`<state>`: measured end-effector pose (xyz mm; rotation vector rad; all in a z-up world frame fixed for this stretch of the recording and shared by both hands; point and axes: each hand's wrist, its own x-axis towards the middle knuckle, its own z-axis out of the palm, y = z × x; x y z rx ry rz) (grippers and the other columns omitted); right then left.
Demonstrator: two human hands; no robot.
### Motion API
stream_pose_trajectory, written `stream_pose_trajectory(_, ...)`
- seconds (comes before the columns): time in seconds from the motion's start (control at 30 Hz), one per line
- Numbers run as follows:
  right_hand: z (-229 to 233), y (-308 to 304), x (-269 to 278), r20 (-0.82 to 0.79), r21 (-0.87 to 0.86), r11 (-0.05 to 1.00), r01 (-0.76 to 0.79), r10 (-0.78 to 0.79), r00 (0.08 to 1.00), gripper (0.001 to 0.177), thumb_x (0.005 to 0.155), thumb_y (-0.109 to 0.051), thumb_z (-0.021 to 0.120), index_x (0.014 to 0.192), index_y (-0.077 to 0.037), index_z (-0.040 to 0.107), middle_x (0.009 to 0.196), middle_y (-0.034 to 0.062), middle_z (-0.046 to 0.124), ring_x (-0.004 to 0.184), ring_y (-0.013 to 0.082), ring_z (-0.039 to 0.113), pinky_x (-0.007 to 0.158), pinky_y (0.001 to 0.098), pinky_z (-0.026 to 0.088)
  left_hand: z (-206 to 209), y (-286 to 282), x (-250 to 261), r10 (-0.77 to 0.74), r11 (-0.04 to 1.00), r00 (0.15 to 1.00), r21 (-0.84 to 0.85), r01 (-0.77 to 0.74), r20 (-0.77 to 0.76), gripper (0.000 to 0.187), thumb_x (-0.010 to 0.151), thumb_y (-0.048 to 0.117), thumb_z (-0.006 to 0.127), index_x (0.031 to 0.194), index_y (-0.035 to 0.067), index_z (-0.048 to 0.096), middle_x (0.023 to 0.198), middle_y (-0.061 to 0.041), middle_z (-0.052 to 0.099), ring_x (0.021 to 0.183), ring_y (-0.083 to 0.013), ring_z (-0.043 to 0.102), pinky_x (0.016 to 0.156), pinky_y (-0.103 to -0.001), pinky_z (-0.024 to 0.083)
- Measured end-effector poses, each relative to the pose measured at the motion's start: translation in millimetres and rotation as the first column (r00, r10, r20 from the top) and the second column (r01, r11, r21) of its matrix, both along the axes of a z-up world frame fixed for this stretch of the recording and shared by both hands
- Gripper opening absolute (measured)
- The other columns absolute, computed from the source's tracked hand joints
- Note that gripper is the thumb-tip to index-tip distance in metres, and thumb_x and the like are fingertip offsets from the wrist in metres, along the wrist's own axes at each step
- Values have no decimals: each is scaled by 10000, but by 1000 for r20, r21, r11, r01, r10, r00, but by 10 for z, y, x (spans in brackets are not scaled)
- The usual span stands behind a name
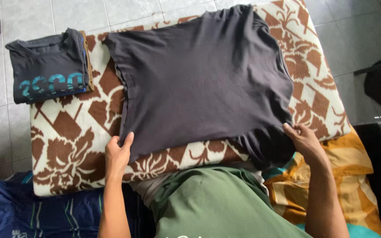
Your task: The person folds a dark gray t-shirt on a patterned surface, smoothing and aligning it before folding it into a compact rectangle. The folded shirt is placed on top of a stack of other folded clothes.
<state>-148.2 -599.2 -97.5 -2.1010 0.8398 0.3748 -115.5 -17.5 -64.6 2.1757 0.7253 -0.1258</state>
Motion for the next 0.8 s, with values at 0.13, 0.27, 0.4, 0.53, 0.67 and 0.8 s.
stream_pose_trajectory(0.13,49,0,-209,-7,136,982,-133,135,991,580,890,-414,770,1245,34,671,1043,96,740,895,149,650,817,320,503,143,-101,-140,-99,995,991,-25,97,-91,479,916,372,766,919,-103,699,731,-170,715,593,-215,719,607,-362,572)
stream_pose_trajectory(0.27,28,107,-332,71,183,982,36,-49,996,461,964,-380,678,1206,8,736,928,80,754,763,154,631,726,328,527,186,-104,-172,-3,1000,999,-29,2,-52,411,984,357,652,923,-49,649,686,-93,651,507,-167,682,473,-346,533)
stream_pose_trajectory(0.4,82,88,-367,234,347,919,188,-279,931,377,1009,-333,656,1212,-19,699,871,5,677,662,101,563,551,298,473,216,73,-301,15,999,1000,-35,-16,-26,368,1001,330,644,896,-22,658,628,-97,617,495,-195,621,459,-344,498)
stream_pose_trajectory(0.53,242,-9,-385,184,252,963,95,-144,972,312,1006,-303,669,1154,-37,740,797,11,664,610,102,517,506,268,419,219,205,-496,-6,998,996,-70,-1,-88,467,1045,353,601,860,-76,614,586,-142,574,465,-228,579,434,-385,452)
stream_pose_trajectory(0.67,263,-136,-451,-64,226,973,37,-23,998,325,991,-319,705,1078,-11,761,709,44,598,531,153,453,453,324,345,107,221,-643,-30,998,987,44,37,-156,465,1024,394,563,858,-30,657,605,-179,659,475,-250,642,509,-409,519)
stream_pose_trajectory(0.8,2,-264,-559,51,525,840,-139,132,990,290,898,-240,735,1046,2,794,853,6,777,649,44,676,613,208,543,-68,176,-685,-121,913,989,381,146,-88,465,1014,446,537,866,41,710,819,-228,719,733,-430,666,695,-522,523)
